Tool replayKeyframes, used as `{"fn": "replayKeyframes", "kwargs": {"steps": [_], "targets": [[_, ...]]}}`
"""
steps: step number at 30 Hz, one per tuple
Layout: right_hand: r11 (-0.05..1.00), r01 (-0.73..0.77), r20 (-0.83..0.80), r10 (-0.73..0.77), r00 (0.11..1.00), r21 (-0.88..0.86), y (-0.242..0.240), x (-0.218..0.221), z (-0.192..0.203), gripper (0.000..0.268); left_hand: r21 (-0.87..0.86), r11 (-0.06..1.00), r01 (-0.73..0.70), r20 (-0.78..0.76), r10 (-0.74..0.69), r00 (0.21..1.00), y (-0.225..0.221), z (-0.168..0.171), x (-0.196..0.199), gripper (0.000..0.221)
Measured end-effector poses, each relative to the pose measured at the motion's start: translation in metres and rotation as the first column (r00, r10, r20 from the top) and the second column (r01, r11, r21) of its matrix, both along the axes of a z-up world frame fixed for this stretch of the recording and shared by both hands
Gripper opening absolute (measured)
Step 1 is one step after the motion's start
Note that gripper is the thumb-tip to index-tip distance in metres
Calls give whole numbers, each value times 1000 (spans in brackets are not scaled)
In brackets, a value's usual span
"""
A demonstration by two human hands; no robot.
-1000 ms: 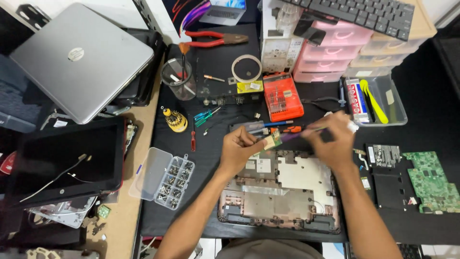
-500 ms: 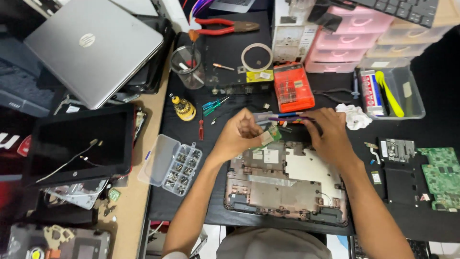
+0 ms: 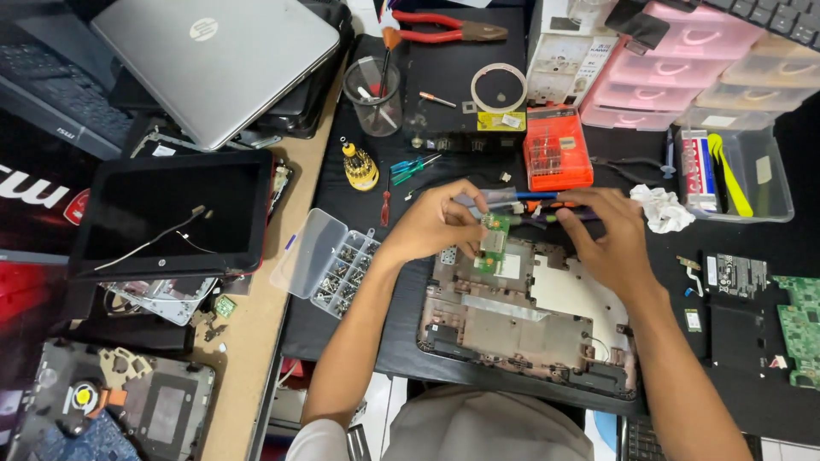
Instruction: Reinstalling internal components like the motherboard and connecting ribbon cables inside a laptop chassis.
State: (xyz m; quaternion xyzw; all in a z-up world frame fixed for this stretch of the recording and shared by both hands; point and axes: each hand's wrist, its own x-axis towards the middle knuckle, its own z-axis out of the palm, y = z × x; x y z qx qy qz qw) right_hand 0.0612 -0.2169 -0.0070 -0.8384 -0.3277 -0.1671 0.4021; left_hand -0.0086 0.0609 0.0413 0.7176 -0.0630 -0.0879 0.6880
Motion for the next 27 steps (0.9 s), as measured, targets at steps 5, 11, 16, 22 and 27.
{"fn": "replayKeyframes", "kwargs": {"steps": [5, 11, 16, 22, 27], "targets": [[956, -182, -400, 263, 878, 229, 31, -31, 36, 24, -30, 999, 31, 54, -29, 998, 0, 4, -3, 29], [922, -129, -620, 344, 706, 365, 41, -32, 12, 19, -23, 995, 93, 100, -90, 991, 5, 14, -8, 26], [884, -10, -727, 391, 565, 467, 57, -42, 5, 20, 4, 997, 83, 93, -83, 992, 14, 18, -8, 22], [956, 33, -858, 244, 452, 290, 84, -69, 28, 38, 372, 927, -43, 138, -9, 990, 35, 8, -3, 20], [979, -37, -877, 198, 438, 202, 101, -72, 13, 41, 636, 772, 13, 40, -50, 998, 40, -7, 0, 26]]}}
